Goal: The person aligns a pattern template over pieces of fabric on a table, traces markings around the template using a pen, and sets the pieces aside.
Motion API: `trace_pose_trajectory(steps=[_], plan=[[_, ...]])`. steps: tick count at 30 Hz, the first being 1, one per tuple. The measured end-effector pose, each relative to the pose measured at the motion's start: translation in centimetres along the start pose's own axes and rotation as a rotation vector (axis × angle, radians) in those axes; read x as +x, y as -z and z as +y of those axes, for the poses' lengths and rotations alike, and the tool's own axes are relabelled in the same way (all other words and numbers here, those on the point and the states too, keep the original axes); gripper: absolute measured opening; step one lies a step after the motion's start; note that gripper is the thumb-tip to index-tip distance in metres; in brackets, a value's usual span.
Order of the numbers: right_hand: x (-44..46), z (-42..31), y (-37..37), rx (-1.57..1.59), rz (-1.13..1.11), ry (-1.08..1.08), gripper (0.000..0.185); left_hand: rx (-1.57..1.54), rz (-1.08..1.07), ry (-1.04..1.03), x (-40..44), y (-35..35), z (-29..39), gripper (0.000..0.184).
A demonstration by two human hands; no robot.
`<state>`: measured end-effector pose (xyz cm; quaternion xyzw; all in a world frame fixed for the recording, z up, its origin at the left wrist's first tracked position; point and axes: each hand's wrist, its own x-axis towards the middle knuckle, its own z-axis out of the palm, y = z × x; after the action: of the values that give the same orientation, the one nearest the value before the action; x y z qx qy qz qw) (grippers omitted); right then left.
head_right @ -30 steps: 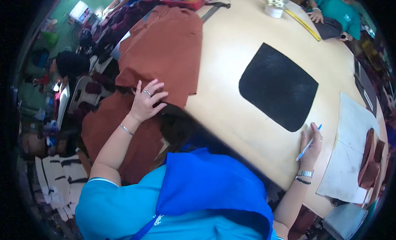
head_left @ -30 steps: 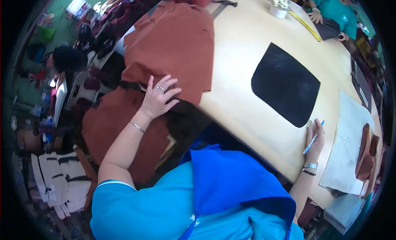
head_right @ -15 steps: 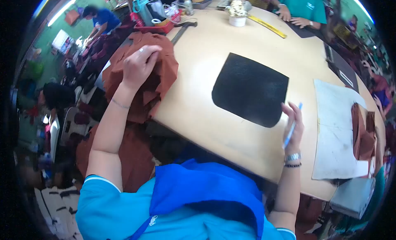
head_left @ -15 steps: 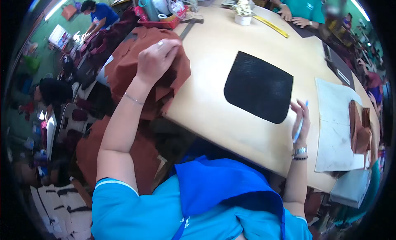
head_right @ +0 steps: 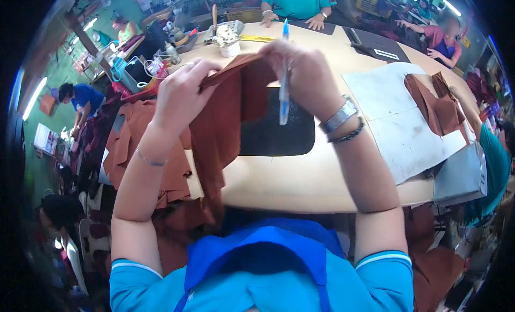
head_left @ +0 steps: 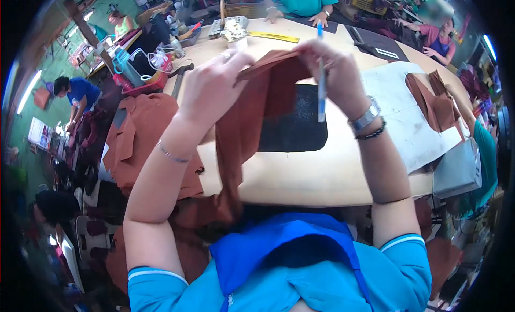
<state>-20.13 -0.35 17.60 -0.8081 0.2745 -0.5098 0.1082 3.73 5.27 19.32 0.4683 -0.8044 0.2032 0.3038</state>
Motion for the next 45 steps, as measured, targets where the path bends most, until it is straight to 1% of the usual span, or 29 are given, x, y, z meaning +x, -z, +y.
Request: trace_pose_trajectory(steps=[2, 3, 4, 6, 7, 8, 9, 10, 11, 12, 13, 14, 15, 16, 18, 19, 22, 23, 26, 27, 30, 31, 34, 35, 38, 39, 42, 43, 45], plan=[[1.3, -0.4, 2.9, -0.076, 0.045, 0.143, 0.010, -0.029, 0.044, 0.063, -0.9, 0.9, -0.6, 0.014], [1.8, -0.9, 4.5, -0.141, 0.048, 0.151, 0.010, -0.044, 0.064, 0.095, -1.2, 1.4, -0.7, 0.013], [2.2, -1.4, 5.8, -0.206, 0.050, 0.160, 0.011, -0.058, 0.019, 0.198, -1.4, 2.6, -0.5, 0.012], [2.8, -1.7, 7.9, -0.262, 0.061, 0.174, 0.013, -0.189, 0.049, 0.219, -1.2, 3.8, -1.1, 0.011], [3.3, -2.5, 8.2, -0.197, 0.096, 0.190, 0.011, -0.347, -0.010, 0.345, -1.1, 3.9, -1.5, 0.014], [3.3, -3.1, 8.7, -0.109, 0.068, 0.125, 0.013, -0.436, 0.022, 0.358, -0.8, 3.9, -1.2, 0.016], [3.9, -3.8, 9.4, -0.141, 0.007, 0.136, 0.014, -0.525, 0.054, 0.367, -0.3, 3.7, -0.5, 0.019], [4.1, -4.3, 9.0, -0.195, -0.017, 0.201, 0.014, -0.615, 0.086, 0.374, 0.2, 3.4, 0.4, 0.023], [4.4, -4.8, 8.6, -0.249, -0.038, 0.267, 0.014, -0.606, 0.071, 0.329, 0.8, 3.0, 2.0, 0.037], [4.6, -5.3, 8.2, -0.300, -0.055, 0.334, 0.015, -0.618, 0.080, 0.206, 1.2, 1.9, 3.1, 0.054], [4.6, -5.4, 7.7, -0.321, -0.098, 0.314, 0.015, -0.628, 0.049, 0.179, 1.7, 1.5, 5.2, 0.067], [4.8, -5.6, 7.1, -0.342, -0.141, 0.294, 0.016, -0.602, 0.043, 0.136, 2.1, 0.9, 6.7, 0.071], [5.0, -5.7, 6.5, -0.353, -0.160, 0.264, 0.013, -0.633, 0.064, 0.175, 2.6, -0.3, 7.9, 0.067], [5.1, -5.4, 6.2, -0.382, -0.164, 0.296, 0.009, -0.665, 0.084, 0.214, 2.8, -1.7, 8.6, 0.062], [5.3, -4.5, 5.9, -0.396, -0.146, 0.326, 0.007, -0.872, 0.106, 0.363, 3.4, -4.3, 8.8, 0.053], [5.4, -3.9, 5.9, -0.419, -0.151, 0.318, 0.006, -0.855, 0.145, 0.384, 3.7, -5.1, 8.9, 0.041], [5.5, -2.3, 6.1, -0.438, -0.227, 0.240, 0.007, -0.777, 0.171, 0.393, 3.3, -7.7, 9.2, 0.032], [5.5, -2.3, 6.3, -0.424, -0.246, 0.234, 0.007, -0.754, 0.137, 0.410, 3.1, -8.8, 8.9, 0.019], [5.4, -1.7, 7.0, -0.492, -0.223, 0.202, 0.006, -0.748, 0.080, 0.462, 3.1, -9.8, 8.5, 0.014], [5.4, -1.4, 7.3, -0.488, -0.223, 0.172, 0.006, -0.791, 0.026, 0.502, 3.0, -10.0, 8.0, 0.016], [5.6, -0.4, 8.3, -0.437, -0.203, 0.195, 0.007, -1.457, 0.161, 0.673, 3.6, -11.5, 6.3, 0.016], [5.7, 0.0, 8.5, -0.415, -0.225, 0.156, 0.009, -1.595, 0.147, 0.718, 3.8, -10.9, 6.2, 0.019], [6.1, 0.1, 9.1, -0.426, -0.243, 0.120, 0.010, -1.584, 0.347, 0.846, 5.2, -10.0, 6.6, 0.018], [6.2, -0.2, 9.4, -0.438, -0.258, 0.098, 0.011, -1.738, 0.263, 0.675, 4.8, -9.1, 6.2, 0.017], [6.6, 0.7, 9.8, -0.403, -0.225, 0.169, 0.011, -1.045, 0.077, 0.454, 5.0, -7.8, 6.2, 0.023], [6.7, 0.4, 10.0, -0.389, -0.247, 0.150, 0.010, -0.876, 0.166, 0.433, 5.0, -8.3, 5.9, 0.033], [6.9, 0.6, 10.4, -0.422, -0.224, 0.196, 0.010, -0.603, 0.281, 0.309, 4.5, -9.7, 3.9, 0.032], [6.9, 0.3, 10.7, -0.451, -0.240, 0.156, 0.010, -0.499, 0.291, 0.266, 4.1, -9.7, 3.2, 0.024], [6.9, 0.7, 11.2, -0.454, -0.252, 0.152, 0.010, -0.448, 0.272, 0.251, 3.6, -9.4, 1.9, 0.016]])
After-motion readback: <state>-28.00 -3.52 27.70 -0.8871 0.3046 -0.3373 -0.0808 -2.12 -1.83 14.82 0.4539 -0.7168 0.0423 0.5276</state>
